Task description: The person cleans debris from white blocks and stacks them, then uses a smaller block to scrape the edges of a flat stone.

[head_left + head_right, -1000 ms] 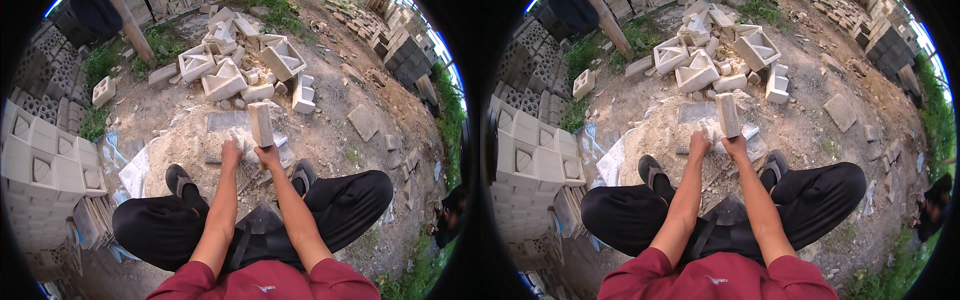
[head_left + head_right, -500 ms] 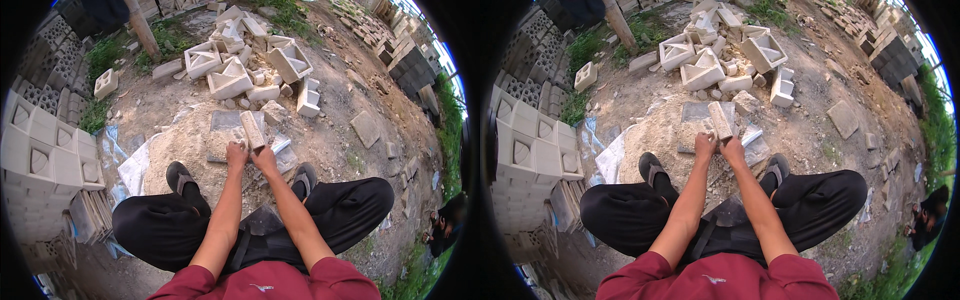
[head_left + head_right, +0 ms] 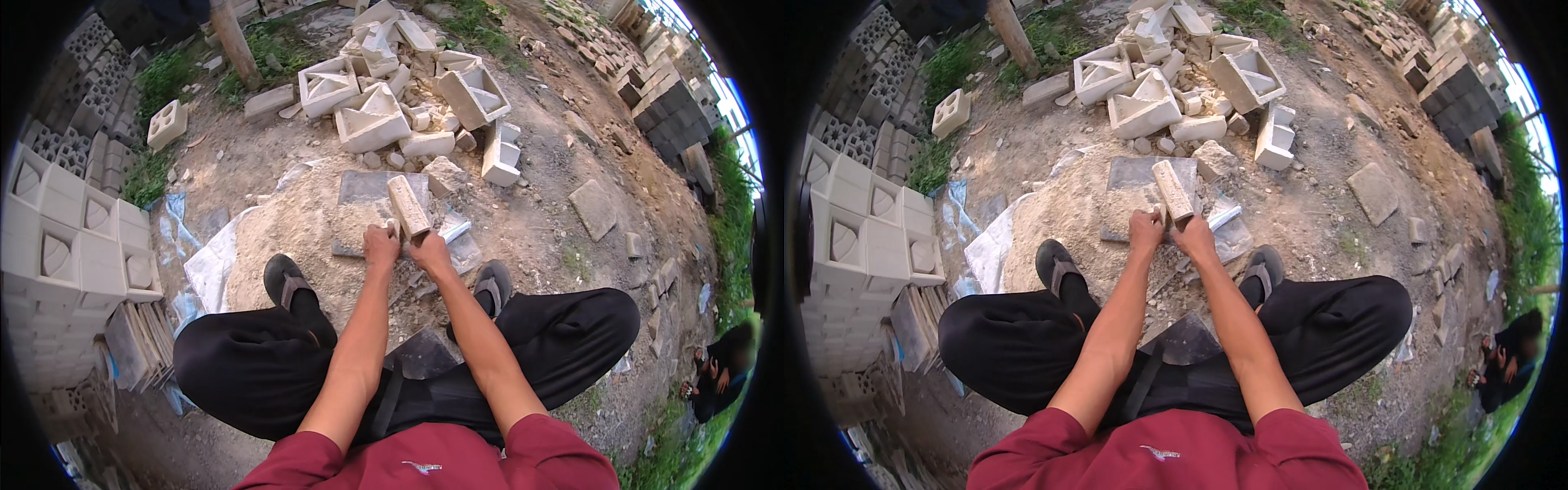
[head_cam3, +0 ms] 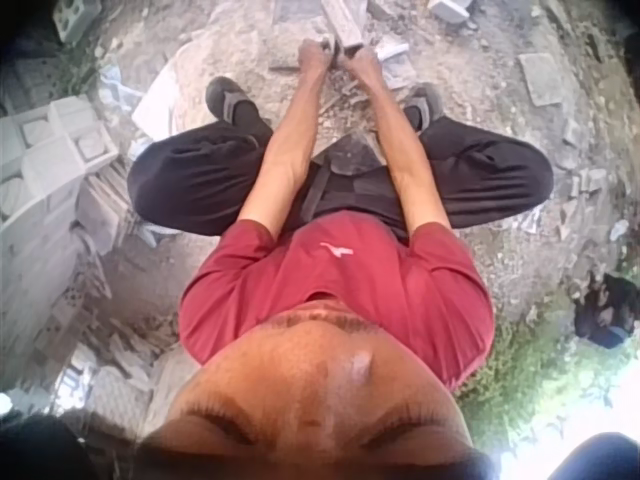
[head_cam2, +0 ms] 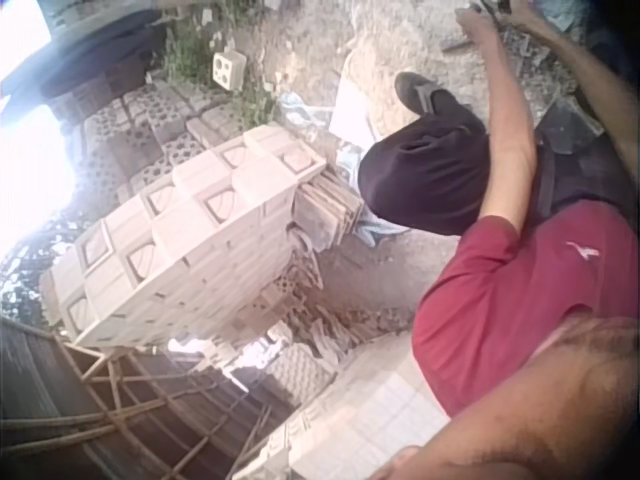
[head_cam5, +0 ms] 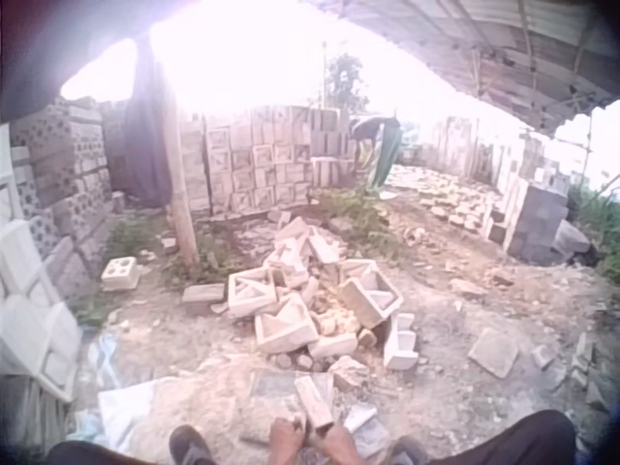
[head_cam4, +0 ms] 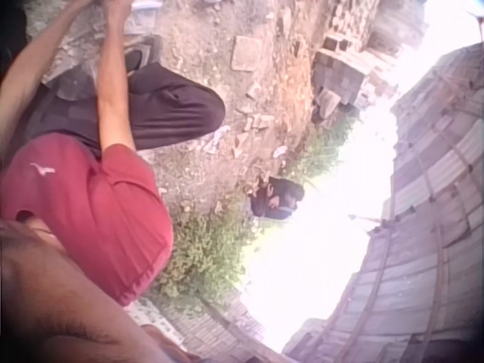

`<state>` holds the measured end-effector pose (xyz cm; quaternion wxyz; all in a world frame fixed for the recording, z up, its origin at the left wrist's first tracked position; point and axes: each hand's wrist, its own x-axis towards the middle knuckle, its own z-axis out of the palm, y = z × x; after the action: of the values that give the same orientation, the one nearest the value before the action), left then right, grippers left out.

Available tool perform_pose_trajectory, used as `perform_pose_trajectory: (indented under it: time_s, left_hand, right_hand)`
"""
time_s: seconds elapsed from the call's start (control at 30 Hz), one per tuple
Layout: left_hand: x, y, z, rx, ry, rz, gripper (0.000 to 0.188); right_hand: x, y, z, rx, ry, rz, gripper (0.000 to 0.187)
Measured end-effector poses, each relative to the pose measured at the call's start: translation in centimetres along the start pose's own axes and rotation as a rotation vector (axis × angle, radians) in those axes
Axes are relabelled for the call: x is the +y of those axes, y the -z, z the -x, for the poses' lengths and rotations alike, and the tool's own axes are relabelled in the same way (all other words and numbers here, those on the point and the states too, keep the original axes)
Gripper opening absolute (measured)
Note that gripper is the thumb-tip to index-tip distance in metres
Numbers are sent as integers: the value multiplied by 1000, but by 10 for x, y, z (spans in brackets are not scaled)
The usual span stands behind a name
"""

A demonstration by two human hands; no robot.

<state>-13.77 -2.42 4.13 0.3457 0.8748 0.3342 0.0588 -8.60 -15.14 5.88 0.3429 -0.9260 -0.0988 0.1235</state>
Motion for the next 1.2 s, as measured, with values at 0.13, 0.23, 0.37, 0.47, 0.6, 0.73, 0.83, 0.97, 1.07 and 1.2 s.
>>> perform_pose_trajectory:
  time_s: [0.13,0.23,0.37,0.47,0.6,0.73,0.83,0.97,1.07,1.2]
  left_hand:
    - [-3,0,-4,4,8,22,26]
    - [-24,1,-5,76,14,46,24]
    - [-8,2,-7,7,69,149,24]
    - [-3,2,-7,-54,134,197,26]
    - [-17,0,-13,-37,161,212,26]
    - [-29,-5,-11,14,125,175,25]
    - [-29,-7,-14,-21,137,225,25]
    - [-18,-12,-15,47,81,204,31]
    - [-27,-11,-17,32,105,220,31]
    - [-37,-15,-17,125,12,157,32]
  right_hand:
    - [-3,15,-16,-194,-57,-58,39]
    - [-36,18,-9,82,66,-359,35]
    - [-9,5,-11,60,77,-274,36]
    - [13,-11,-1,-19,8,21,40]
    - [-3,11,-15,-178,-24,-110,42]
    - [-34,24,-13,119,84,-313,40]
    - [-28,16,-11,96,64,-354,42]
    - [19,-8,1,-36,64,-109,44]
    - [3,10,-5,-179,-12,-34,43]
    - [-30,24,-5,69,77,-300,45]
